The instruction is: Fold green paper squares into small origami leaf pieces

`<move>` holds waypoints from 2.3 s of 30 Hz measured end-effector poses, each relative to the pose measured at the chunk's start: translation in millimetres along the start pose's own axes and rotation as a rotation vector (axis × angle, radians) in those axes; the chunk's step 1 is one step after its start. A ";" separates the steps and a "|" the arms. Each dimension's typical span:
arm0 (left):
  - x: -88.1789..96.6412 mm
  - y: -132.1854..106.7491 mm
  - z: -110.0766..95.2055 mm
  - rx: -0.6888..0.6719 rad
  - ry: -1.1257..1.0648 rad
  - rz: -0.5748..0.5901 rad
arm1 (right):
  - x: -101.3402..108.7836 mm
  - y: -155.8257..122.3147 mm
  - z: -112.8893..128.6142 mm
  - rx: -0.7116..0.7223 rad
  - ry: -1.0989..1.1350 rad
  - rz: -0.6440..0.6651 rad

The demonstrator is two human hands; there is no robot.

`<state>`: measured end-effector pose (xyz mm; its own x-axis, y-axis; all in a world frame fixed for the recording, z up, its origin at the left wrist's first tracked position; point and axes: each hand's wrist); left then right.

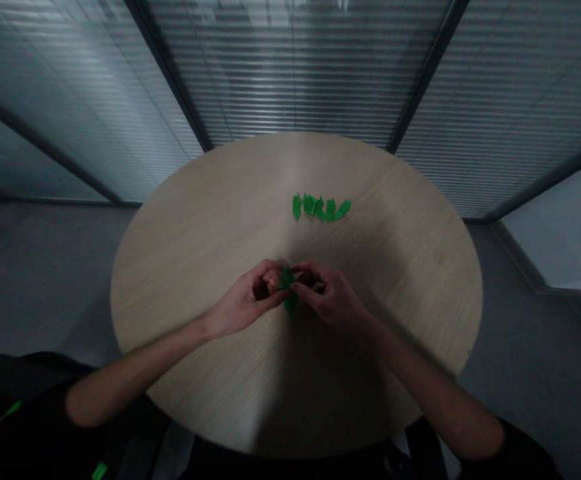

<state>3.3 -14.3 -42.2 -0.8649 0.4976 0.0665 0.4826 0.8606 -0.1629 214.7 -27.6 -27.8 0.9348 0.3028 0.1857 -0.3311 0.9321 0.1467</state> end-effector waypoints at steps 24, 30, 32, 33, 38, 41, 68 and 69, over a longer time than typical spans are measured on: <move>8.5 -0.2 -6.6 -0.005 0.397 -0.050 | 8.6 -1.0 -5.7 0.049 -0.211 -0.006; 17.9 -4.9 -5.5 -0.230 0.781 -0.276 | 5.9 -1.9 -4.8 0.098 -0.514 0.023; 18.6 -6.2 -3.4 -0.329 0.835 -0.262 | 4.4 -2.4 -4.4 0.133 -0.630 0.025; 18.2 -6.6 -2.0 -0.372 0.858 -0.237 | 3.7 -2.6 -4.5 0.156 -0.680 0.027; 15.4 -5.8 4.0 -0.429 0.949 -0.117 | 1.3 -4.7 -7.2 0.259 -0.801 0.077; 16.0 -4.8 4.9 -0.411 0.927 -0.071 | 1.7 -8.6 -8.9 0.333 -0.821 0.112; 17.8 -8.8 0.7 -0.451 1.033 -0.079 | 5.1 -18.0 -15.8 0.555 -0.936 0.293; 17.7 -9.1 0.6 -0.449 1.037 -0.080 | 4.7 -18.3 -15.9 0.553 -0.932 0.286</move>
<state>-16.5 -13.4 -40.1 -0.4648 0.1097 0.8786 0.6176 0.7512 0.2329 227.2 -40.1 -45.0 0.4306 0.0086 0.9025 -0.7466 0.5652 0.3508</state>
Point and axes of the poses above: each hand's wrist, its own y-axis towards the middle knuckle, its own x-axis out of the back of the hand, z = x × y, and after that the axes turned 14 degrees about x, right-handed
